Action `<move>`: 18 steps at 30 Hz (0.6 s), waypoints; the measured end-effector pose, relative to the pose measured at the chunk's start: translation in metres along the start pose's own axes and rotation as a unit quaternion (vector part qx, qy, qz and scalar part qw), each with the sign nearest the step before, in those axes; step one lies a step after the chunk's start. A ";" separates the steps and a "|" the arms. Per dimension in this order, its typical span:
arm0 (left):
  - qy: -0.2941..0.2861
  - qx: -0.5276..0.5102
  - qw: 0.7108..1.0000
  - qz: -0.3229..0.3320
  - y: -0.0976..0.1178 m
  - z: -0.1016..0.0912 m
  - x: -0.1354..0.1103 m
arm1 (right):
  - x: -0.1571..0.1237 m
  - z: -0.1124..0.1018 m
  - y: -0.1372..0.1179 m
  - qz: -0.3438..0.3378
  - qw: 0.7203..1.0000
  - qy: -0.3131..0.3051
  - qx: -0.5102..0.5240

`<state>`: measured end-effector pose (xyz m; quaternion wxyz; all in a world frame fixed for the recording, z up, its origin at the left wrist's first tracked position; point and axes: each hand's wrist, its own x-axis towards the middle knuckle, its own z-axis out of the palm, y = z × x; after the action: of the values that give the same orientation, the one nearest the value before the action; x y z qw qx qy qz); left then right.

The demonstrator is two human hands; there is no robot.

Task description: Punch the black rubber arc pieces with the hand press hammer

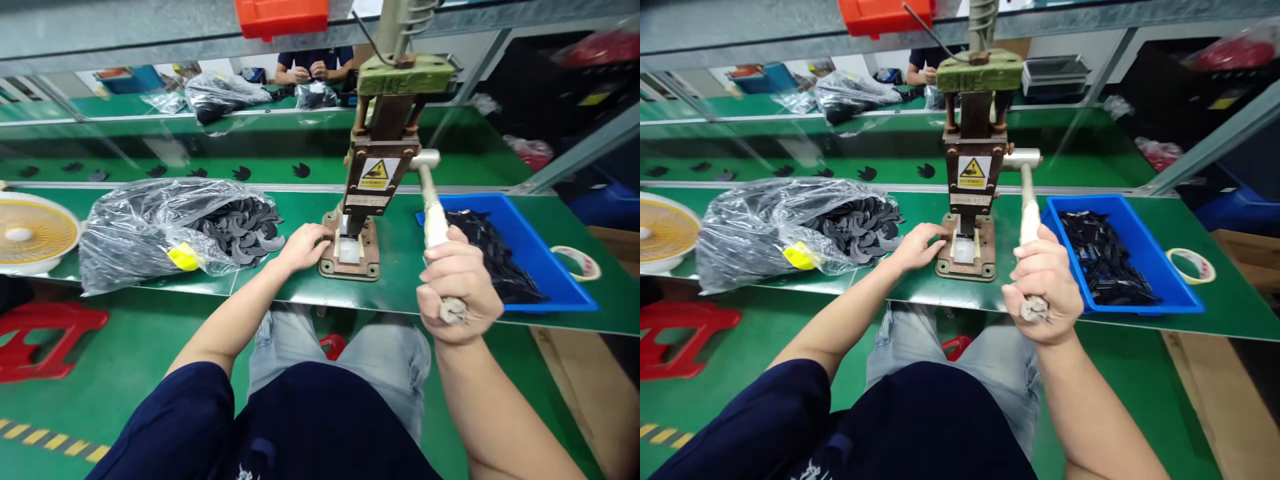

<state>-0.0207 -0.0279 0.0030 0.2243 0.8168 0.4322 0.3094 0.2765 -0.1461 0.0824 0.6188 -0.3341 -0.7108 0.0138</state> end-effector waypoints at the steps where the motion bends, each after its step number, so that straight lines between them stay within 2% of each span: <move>1: -0.006 0.048 0.999 -0.014 -0.005 -0.015 -0.009 | 0.001 0.003 0.002 -0.011 1.000 0.013 0.010; 3: -0.029 0.174 0.983 -0.056 -0.018 -0.046 -0.028 | 0.002 0.009 0.007 -0.035 0.998 0.041 0.033; 5: -0.066 0.281 0.952 -0.100 -0.032 -0.074 -0.044 | 0.003 0.015 0.010 -0.053 0.995 0.072 0.051; 8: -0.130 0.350 0.918 -0.135 -0.051 -0.095 -0.057 | 0.003 0.023 0.013 -0.060 0.991 0.108 0.059; 12: -0.153 0.339 0.919 -0.134 -0.060 -0.092 -0.056 | 0.003 0.025 0.015 -0.070 0.988 0.123 0.061; 18: -0.181 0.303 0.932 -0.079 -0.053 -0.079 -0.048 | 0.003 0.021 0.013 -0.067 0.991 0.097 0.057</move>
<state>-0.1265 -0.0326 0.0108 0.0639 0.8515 0.5205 -0.0077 0.2638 -0.1267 0.0744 0.7024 -0.2495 -0.6663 -0.0196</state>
